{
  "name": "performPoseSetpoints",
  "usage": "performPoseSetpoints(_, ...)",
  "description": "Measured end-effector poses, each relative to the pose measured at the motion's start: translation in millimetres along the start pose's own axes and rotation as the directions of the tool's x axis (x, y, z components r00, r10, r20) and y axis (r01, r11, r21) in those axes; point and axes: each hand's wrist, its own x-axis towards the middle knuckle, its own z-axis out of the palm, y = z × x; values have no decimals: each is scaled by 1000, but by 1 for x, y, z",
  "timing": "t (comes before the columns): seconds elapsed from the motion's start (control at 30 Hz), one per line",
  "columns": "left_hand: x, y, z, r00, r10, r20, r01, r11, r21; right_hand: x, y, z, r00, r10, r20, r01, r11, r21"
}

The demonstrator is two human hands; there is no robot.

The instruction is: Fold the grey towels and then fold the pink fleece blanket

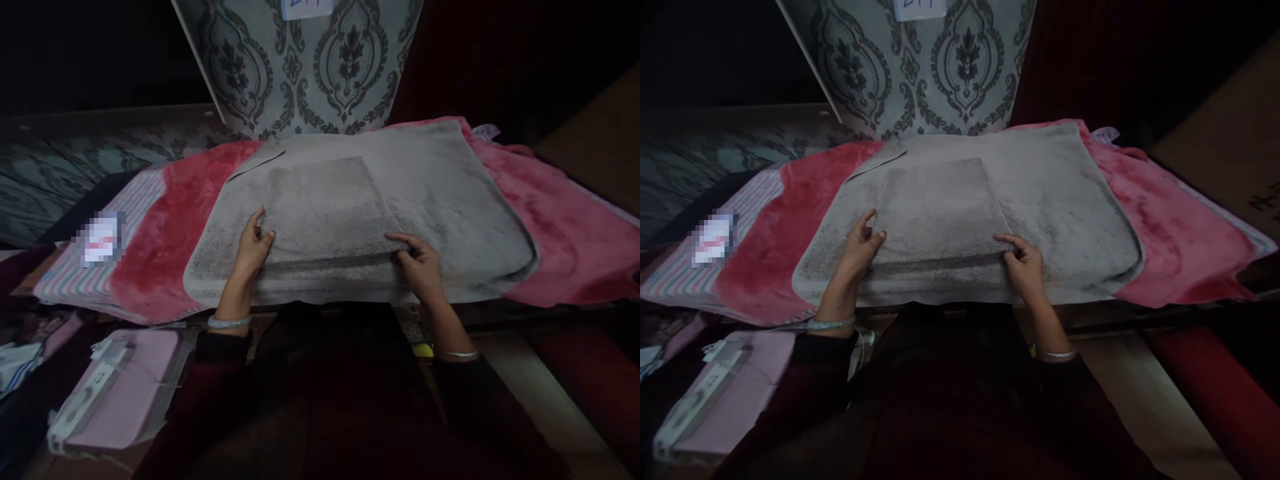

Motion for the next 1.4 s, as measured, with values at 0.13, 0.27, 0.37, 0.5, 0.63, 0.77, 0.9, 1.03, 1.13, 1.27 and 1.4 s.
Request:
performPoseSetpoints(0.13, 3, -2, 0, 997, 67, 28, -69, 990, 121, -2, 11, 9, 982, -183, -54, 177, 979, -106)
performPoseSetpoints(0.27, -1, -1, -2, 987, 150, 50, -158, 950, 269, -5, 23, 12, 911, -411, -30, 381, 867, -322)
performPoseSetpoints(0.37, -5, 11, -9, 983, 172, 67, -183, 867, 464, -6, 26, 5, 869, -493, 34, 449, 760, -469)
performPoseSetpoints(0.5, -8, 50, -1, 973, 222, 56, -198, 695, 692, 5, 3, 0, 788, -611, 75, 543, 633, -551)
performPoseSetpoints(0.63, -11, 88, 42, 901, 337, 271, -426, 581, 694, 30, -36, 29, 767, -570, 293, 622, 550, -558)
performPoseSetpoints(0.77, -16, 82, 79, 867, 195, 459, -490, 503, 712, 37, -42, 65, 802, -271, 533, 595, 451, -666)
performPoseSetpoints(0.9, -19, 62, 85, 851, 150, 504, -507, 486, 712, 31, -23, 70, 789, -152, 596, 597, 421, -683)
performPoseSetpoints(1.03, -21, 58, 83, 851, 195, 488, -516, 486, 706, 41, -29, 57, 753, -117, 648, 622, 449, -641)
performPoseSetpoints(1.13, -23, 60, 82, 844, 248, 475, -532, 492, 689, 67, -51, 55, 694, -98, 713, 659, 485, -574)
performPoseSetpoints(1.27, -28, 58, 81, 832, 324, 451, -555, 511, 657, 107, -75, 81, 721, -181, 669, 661, 472, -584)
performPoseSetpoints(1.4, -41, 41, 80, 787, 476, 392, -611, 512, 604, 122, -69, 115, 783, -115, 611, 597, 411, -689)
